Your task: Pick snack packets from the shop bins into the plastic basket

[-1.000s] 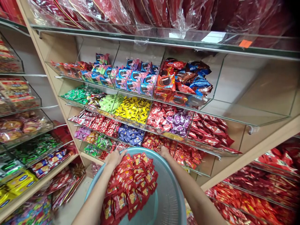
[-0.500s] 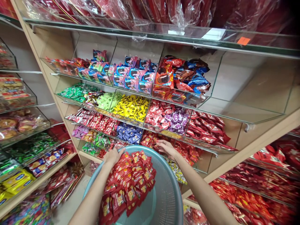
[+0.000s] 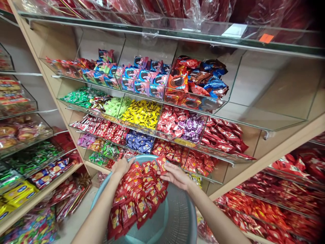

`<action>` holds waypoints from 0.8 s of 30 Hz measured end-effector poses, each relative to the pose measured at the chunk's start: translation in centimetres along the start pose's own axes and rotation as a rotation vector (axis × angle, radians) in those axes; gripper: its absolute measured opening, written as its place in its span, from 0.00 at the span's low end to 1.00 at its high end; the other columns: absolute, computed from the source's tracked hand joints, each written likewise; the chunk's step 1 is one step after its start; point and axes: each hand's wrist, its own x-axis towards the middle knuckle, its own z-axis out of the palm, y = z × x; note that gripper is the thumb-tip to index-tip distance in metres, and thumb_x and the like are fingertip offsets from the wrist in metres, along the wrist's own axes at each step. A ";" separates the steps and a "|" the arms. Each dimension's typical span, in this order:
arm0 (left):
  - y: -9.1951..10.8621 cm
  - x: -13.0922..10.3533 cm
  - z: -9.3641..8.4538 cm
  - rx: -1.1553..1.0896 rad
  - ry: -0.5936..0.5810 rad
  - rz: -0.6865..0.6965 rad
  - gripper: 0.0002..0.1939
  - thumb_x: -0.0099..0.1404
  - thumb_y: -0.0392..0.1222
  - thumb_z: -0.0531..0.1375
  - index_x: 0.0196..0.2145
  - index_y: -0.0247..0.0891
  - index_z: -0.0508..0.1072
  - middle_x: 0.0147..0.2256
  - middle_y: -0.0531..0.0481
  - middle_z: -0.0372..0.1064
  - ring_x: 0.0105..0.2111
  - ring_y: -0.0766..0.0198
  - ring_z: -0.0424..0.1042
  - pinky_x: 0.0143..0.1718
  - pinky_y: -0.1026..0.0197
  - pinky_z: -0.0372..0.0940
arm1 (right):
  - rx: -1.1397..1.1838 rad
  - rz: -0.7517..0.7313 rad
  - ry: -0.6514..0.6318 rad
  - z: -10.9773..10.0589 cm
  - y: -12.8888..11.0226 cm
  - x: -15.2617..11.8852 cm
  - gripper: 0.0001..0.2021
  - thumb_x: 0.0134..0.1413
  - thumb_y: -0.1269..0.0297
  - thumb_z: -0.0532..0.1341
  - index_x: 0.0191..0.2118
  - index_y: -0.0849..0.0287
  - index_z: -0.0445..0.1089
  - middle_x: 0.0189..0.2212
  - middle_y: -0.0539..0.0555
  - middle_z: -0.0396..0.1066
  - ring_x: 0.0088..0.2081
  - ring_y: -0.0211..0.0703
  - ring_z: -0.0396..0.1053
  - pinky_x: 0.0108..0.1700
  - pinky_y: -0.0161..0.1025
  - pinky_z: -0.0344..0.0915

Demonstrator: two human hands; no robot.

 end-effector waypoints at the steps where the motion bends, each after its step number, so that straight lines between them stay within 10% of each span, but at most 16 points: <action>1: 0.0 0.0 0.0 0.000 0.000 -0.002 0.42 0.50 0.70 0.35 0.39 0.34 0.69 0.37 0.36 0.67 0.39 0.46 0.66 0.37 0.50 0.59 | -0.021 0.013 -0.013 0.2 0.2 -0.1 0.17 0.44 0.57 0.60 0.40 0.59 0.63 0.38 0.53 0.67 0.40 0.38 0.67 0.43 0.38 0.62; 11: -0.1 0.2 0.2 0.001 -0.007 -0.009 0.43 0.49 0.71 0.35 0.40 0.34 0.69 0.38 0.34 0.67 0.39 0.46 0.66 0.38 0.50 0.58 | -0.442 0.103 0.094 0.7 4.8 -0.9 0.21 0.34 0.53 0.64 0.35 0.60 0.66 0.24 0.47 0.66 0.22 0.30 0.61 0.23 0.28 0.56; 24: -0.1 -0.1 0.2 -0.009 0.000 0.007 0.43 0.49 0.71 0.33 0.39 0.36 0.69 0.38 0.35 0.67 0.39 0.46 0.66 0.37 0.50 0.58 | -0.331 0.304 0.111 4.9 9.4 -0.2 0.26 0.22 0.55 0.68 0.29 0.61 0.56 0.15 0.43 0.63 0.17 0.35 0.65 0.23 0.35 0.65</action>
